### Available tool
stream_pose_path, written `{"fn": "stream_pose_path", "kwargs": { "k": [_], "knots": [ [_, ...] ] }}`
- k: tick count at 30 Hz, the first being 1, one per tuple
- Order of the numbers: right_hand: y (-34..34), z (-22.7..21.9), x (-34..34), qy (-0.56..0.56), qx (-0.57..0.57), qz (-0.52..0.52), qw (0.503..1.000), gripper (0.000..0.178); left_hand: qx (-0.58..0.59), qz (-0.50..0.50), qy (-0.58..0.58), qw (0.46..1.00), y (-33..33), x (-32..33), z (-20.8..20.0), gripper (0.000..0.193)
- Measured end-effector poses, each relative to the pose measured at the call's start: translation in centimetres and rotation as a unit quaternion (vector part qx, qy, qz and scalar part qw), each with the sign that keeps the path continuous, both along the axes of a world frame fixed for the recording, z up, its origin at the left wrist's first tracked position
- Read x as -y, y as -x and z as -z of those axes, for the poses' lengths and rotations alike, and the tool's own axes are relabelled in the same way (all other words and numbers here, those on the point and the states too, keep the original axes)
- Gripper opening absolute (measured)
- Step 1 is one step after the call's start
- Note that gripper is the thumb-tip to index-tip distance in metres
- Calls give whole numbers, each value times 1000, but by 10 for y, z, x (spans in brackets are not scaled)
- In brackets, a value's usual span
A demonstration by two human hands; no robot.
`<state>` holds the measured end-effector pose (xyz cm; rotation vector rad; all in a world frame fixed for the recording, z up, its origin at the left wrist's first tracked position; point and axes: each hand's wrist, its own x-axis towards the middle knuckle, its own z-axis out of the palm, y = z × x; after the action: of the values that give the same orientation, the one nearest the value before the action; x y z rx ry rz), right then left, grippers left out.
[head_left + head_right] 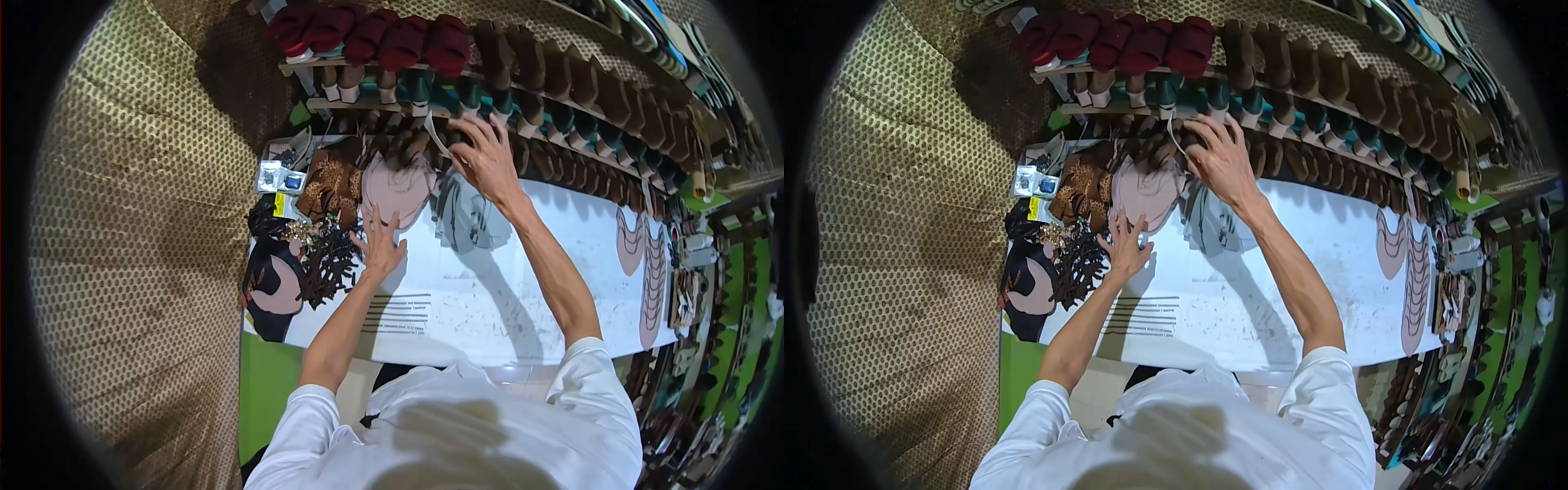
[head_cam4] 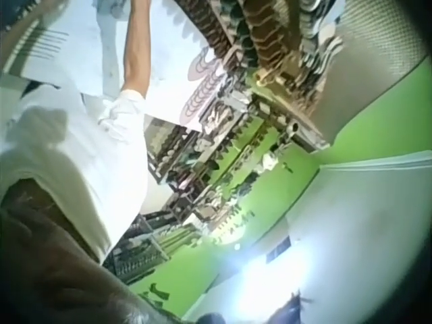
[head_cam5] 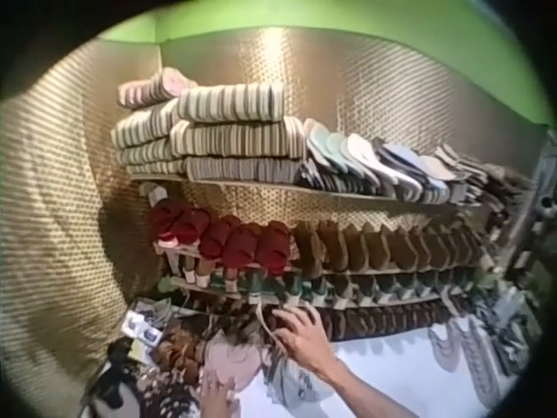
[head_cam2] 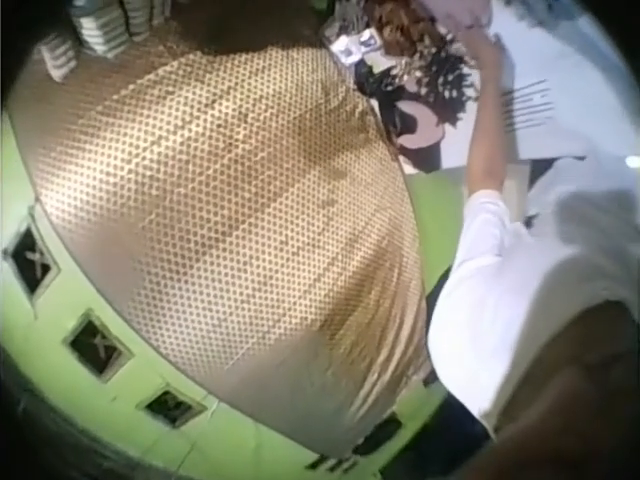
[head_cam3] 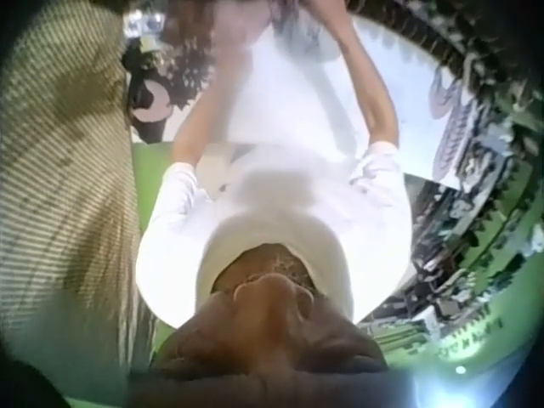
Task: Manually folding and stacking shoe upper components on a production workbench.
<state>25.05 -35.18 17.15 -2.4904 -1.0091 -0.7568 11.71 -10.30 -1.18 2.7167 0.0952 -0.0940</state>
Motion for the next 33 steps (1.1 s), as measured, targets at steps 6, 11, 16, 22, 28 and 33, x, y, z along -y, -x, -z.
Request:
{"fn": "stream_pose_path", "kwargs": {
  "k": [6, 11, 16, 22, 28, 33],
  "knots": [
    [156, 89, 59, 16, -89, -16, 996, 24, -16, -6, 19, 1000, 81, -13, 9, 85],
    [305, 181, 84, 65, -199, 7, 978, 17, -13, -34, 34, 999, 154, -36, 21, 78],
    [373, 207, 77, 65, -244, 95, 963, 10, -11, -52, 30, 998, 205, -50, 30, 75],
    [399, 207, 66, 26, -279, 148, 949, 15, -15, -42, 36, 998, 235, -51, 38, 66],
    [349, 209, 35, -93, -244, 190, 946, 19, -19, -20, 37, 999, 231, -37, 35, 57],
    [294, 213, -3, -85, -289, 161, 940, 19, 3, -7, 58, 998, 213, -18, 36, 52]
  ]
}}
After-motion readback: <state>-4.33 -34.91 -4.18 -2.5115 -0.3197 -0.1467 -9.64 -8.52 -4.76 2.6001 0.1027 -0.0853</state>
